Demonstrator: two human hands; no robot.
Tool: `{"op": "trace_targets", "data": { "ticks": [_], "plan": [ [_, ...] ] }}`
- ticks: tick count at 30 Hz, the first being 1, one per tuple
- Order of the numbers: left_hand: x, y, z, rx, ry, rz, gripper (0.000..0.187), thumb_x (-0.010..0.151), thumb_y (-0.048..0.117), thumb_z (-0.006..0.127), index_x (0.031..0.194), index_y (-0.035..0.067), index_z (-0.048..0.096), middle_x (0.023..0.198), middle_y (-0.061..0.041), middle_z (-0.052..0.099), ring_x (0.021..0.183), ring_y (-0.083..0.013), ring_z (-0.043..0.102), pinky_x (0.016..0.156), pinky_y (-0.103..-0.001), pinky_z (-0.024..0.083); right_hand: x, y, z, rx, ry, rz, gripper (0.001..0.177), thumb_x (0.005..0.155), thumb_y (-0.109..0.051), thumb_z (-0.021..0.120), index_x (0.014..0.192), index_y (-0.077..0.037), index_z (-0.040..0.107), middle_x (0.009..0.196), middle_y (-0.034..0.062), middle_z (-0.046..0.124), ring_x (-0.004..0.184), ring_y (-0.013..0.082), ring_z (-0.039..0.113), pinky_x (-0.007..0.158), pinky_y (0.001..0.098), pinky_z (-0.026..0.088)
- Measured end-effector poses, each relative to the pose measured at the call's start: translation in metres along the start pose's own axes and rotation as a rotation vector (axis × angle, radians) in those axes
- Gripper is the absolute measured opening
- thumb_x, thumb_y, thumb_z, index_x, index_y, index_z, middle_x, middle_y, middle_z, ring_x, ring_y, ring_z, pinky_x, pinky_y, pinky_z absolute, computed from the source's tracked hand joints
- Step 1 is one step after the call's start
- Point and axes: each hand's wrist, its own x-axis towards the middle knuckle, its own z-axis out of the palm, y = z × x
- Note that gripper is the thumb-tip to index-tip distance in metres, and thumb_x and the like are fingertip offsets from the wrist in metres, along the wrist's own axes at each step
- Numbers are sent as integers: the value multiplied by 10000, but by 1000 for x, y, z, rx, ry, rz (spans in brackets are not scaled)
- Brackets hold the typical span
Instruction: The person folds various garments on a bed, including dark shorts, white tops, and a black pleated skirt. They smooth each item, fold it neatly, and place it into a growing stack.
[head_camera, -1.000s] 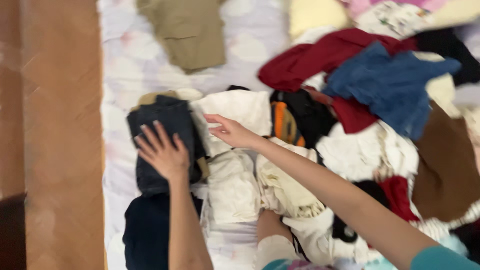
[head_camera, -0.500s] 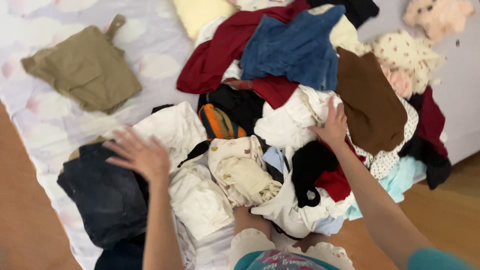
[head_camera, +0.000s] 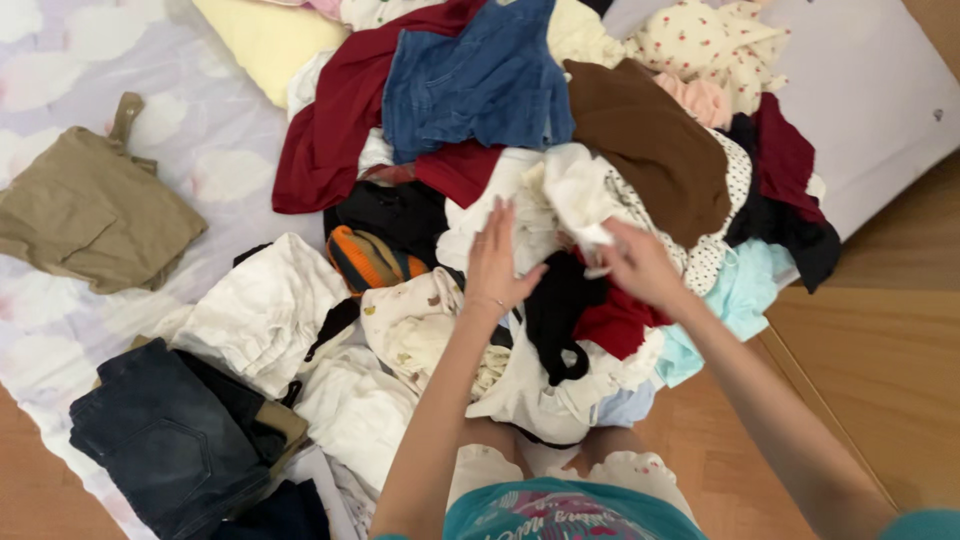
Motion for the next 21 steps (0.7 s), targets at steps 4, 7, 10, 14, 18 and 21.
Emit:
{"op": "trace_targets", "data": {
  "ticks": [4,7,10,14,18,21],
  "plan": [
    [-12,58,-18,-232,-144,164,1095,729,320,911,1610,122,292,1648,-179,335,1487,-402,413,1229,-484,361,-34,-41,5,125,-45,244,156,1049,-143,617,1032,10,637,653,160,531,564,221,467,535,360,404],
    [-30,79,-41,-359,-175,173,1127,722,301,916,1599,114,234,1603,-187,391,1441,-401,445,1191,-430,381,-51,-65,5,374,-14,128,194,1027,-168,554,1074,7,621,664,39,638,546,51,554,472,282,446],
    [-44,85,-49,-327,-224,158,1026,693,98,765,1615,132,315,1632,-203,372,1469,-401,420,1172,-405,402,-69,-109,18,341,-154,64,172,1010,-169,601,967,-2,606,567,70,475,491,120,459,453,329,370],
    [-54,67,-61,-254,-177,133,464,911,78,644,1360,186,605,1627,-118,495,1430,-311,558,1205,-371,440,-80,-182,25,405,-205,-163,229,1018,-169,643,906,4,544,736,123,502,623,241,507,564,377,407],
    [-73,49,-102,-211,44,63,291,767,80,726,1056,52,707,1255,-83,697,1095,-318,614,948,-377,499,-87,-220,-11,446,-255,-258,253,1023,-176,666,894,-3,535,782,145,528,711,303,552,623,403,433],
    [-90,57,-130,-119,134,200,176,753,68,754,788,28,586,1263,-41,743,1060,-282,630,937,-373,519,-101,-228,-32,463,-396,-244,254,986,-208,711,907,-2,584,768,133,581,666,269,593,588,387,446]
  ]
}}
